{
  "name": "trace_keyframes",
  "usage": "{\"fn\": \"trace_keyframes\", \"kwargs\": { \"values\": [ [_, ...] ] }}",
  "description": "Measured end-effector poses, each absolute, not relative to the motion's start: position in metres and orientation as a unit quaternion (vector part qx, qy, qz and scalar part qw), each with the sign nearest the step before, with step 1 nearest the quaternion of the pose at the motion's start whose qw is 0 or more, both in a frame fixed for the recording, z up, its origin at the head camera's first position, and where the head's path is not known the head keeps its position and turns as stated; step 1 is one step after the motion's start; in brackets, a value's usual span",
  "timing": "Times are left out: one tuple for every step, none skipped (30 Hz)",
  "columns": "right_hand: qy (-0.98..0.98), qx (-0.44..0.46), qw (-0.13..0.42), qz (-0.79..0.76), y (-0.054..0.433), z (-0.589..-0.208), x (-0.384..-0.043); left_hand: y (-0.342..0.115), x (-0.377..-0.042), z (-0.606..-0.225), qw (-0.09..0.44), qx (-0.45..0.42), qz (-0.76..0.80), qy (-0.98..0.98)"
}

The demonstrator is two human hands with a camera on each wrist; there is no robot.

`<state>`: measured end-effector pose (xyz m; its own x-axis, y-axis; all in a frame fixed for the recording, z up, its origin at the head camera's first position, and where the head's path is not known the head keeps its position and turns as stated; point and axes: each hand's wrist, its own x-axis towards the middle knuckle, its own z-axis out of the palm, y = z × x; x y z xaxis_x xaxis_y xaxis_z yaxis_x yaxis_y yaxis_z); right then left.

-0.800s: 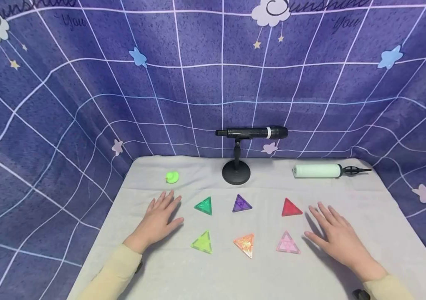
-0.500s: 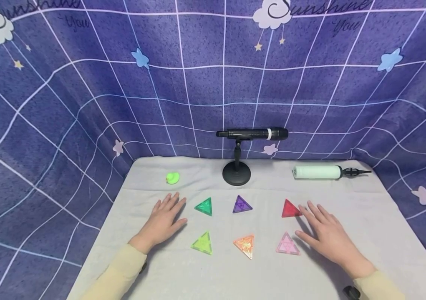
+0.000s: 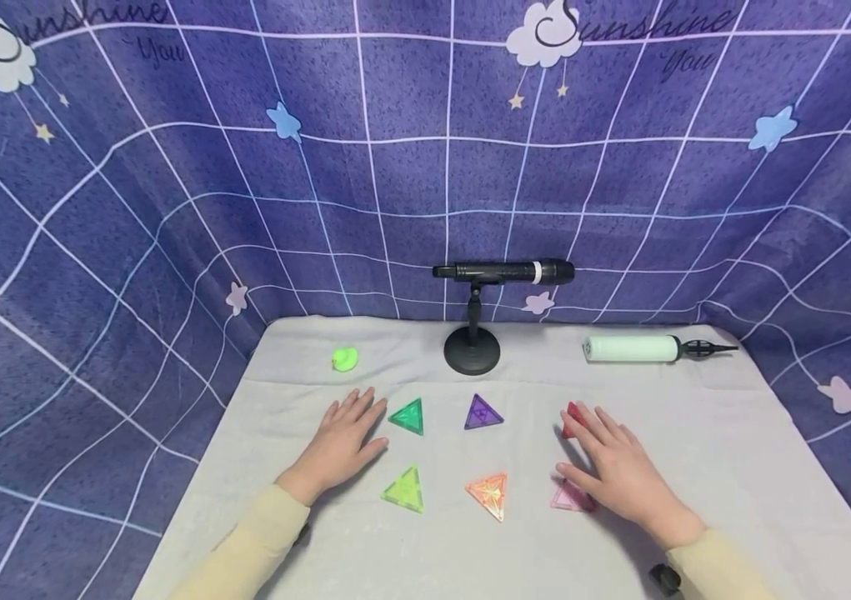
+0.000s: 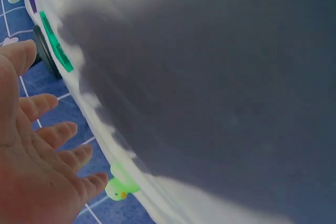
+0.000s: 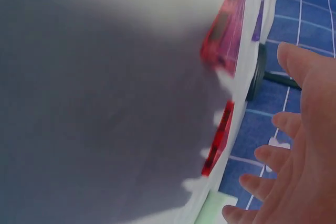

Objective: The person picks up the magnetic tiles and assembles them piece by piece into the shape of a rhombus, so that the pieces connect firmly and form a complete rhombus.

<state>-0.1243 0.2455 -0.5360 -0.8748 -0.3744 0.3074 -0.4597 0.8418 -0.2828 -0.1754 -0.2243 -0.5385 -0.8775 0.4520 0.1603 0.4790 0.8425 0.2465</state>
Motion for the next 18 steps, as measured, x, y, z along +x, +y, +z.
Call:
{"fn": "trace_keyframes", "kwargs": {
  "values": [
    [-0.952,0.221,0.12,0.176,0.242,-0.537,-0.125,-0.223,-0.176,-0.539,0.05,-0.246,-0.143,-0.958],
    [-0.951,0.224,0.118,0.176,0.239,-0.538,-0.126,-0.221,-0.177,-0.539,0.05,-0.247,-0.142,-0.957],
    [-0.951,0.226,0.116,0.177,0.235,-0.539,-0.127,-0.22,-0.178,-0.539,0.051,-0.248,-0.142,-0.957],
    [-0.951,0.228,0.114,0.175,0.232,-0.54,-0.127,-0.219,-0.179,-0.539,0.05,-0.249,-0.141,-0.957],
    [-0.951,0.23,0.112,0.175,0.228,-0.541,-0.128,-0.218,-0.179,-0.539,0.05,-0.249,-0.141,-0.957],
    [-0.951,0.233,0.11,0.174,0.225,-0.541,-0.129,-0.217,-0.18,-0.54,0.05,-0.25,-0.14,-0.957],
    [-0.95,0.235,0.108,0.175,0.222,-0.542,-0.13,-0.216,-0.181,-0.54,0.05,-0.251,-0.14,-0.956],
    [-0.95,0.236,0.106,0.174,0.219,-0.542,-0.131,-0.214,-0.182,-0.541,0.051,-0.251,-0.14,-0.956],
    [-0.95,0.237,0.105,0.174,0.216,-0.542,-0.132,-0.213,-0.183,-0.541,0.05,-0.252,-0.142,-0.956],
    [-0.95,0.238,0.104,0.174,0.213,-0.542,-0.133,-0.212,-0.184,-0.541,0.049,-0.252,-0.143,-0.956],
    [-0.95,0.238,0.105,0.175,0.21,-0.542,-0.133,-0.211,-0.184,-0.541,0.048,-0.253,-0.144,-0.955],
    [-0.949,0.24,0.105,0.175,0.208,-0.543,-0.134,-0.21,-0.185,-0.541,0.045,-0.253,-0.145,-0.955],
    [-0.949,0.241,0.106,0.176,0.205,-0.543,-0.135,-0.209,-0.186,-0.541,0.043,-0.254,-0.146,-0.955],
    [-0.948,0.243,0.109,0.175,0.202,-0.543,-0.135,-0.209,-0.186,-0.542,0.043,-0.255,-0.146,-0.955],
    [-0.946,0.248,0.113,0.177,0.198,-0.543,-0.136,-0.208,-0.187,-0.542,0.04,-0.254,-0.144,-0.956],
    [-0.943,0.253,0.118,0.179,0.195,-0.543,-0.137,-0.207,-0.187,-0.542,0.04,-0.255,-0.142,-0.956],
    [-0.941,0.258,0.123,0.179,0.191,-0.543,-0.137,-0.206,-0.188,-0.543,0.042,-0.256,-0.14,-0.956],
    [-0.939,0.263,0.127,0.181,0.188,-0.543,-0.138,-0.205,-0.189,-0.543,0.043,-0.257,-0.139,-0.956]
  ]
}}
